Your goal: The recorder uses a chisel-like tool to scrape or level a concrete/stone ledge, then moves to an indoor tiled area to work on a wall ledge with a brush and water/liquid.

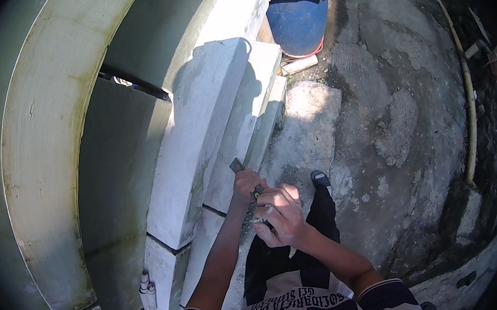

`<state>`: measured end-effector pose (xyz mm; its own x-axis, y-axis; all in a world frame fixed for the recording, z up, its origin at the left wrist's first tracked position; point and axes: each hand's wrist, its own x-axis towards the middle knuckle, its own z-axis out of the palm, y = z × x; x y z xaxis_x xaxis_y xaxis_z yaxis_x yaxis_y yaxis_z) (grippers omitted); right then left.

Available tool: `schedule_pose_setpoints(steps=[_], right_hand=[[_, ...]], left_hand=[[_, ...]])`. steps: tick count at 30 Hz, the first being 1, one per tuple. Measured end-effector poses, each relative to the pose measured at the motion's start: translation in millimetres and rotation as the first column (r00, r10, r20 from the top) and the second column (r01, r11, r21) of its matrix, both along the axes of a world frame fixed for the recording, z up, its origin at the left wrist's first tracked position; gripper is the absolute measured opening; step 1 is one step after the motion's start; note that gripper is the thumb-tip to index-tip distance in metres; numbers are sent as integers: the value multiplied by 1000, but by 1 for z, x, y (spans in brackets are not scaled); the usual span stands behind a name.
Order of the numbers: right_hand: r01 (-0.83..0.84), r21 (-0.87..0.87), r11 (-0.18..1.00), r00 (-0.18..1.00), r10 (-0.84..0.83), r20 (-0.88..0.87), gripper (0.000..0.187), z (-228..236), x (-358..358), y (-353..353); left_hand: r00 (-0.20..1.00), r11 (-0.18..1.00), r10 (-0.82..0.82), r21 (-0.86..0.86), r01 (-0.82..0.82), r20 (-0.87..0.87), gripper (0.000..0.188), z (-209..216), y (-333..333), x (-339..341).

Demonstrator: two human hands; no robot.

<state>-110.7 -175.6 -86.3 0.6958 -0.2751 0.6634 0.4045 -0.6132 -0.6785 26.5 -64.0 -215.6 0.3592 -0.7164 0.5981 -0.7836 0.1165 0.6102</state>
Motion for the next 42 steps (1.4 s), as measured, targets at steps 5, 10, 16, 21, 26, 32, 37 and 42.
schedule_pose_setpoints(steps=[5, 10, 16, 21, 26, 32, 37, 42], right_hand=[[17, -6, 1000, 998, -17, 64, 21, 2, -1, 5], [40, 6, 999, 988, -40, 151, 32, -19, 14, 18], [146, -244, 959, 927, -219, -303, 66, -100, 60, 40], [261, -197, 945, 958, -278, -63, 68, -90, -6, 37], [215, -175, 961, 966, -236, -104, 70, -89, -8, 33], [121, -160, 980, 977, -146, -155, 68, -78, 16, 25], [110, -195, 975, 984, -135, -117, 72, -72, 11, 16], [79, -215, 974, 976, -119, -184, 67, -78, 39, 38]], left_hand=[[999, 996, 45, 76, -44, -13, 23, -3, 6, -1], [977, 986, 164, 43, -160, -136, 19, -43, 10, -8], [978, 975, 211, 70, -211, 11, 20, -42, 30, 23], [994, 993, 110, -52, -110, -6, 28, -2, 6, 3], [998, 997, 64, -29, -65, -9, 24, -6, 13, -5], [995, 995, 101, -2, -101, -2, 16, -28, 15, 0], [998, 998, 55, -33, -56, -25, 16, -23, 12, -6], [992, 997, 71, -25, -74, -107, 14, -42, 17, -6]])
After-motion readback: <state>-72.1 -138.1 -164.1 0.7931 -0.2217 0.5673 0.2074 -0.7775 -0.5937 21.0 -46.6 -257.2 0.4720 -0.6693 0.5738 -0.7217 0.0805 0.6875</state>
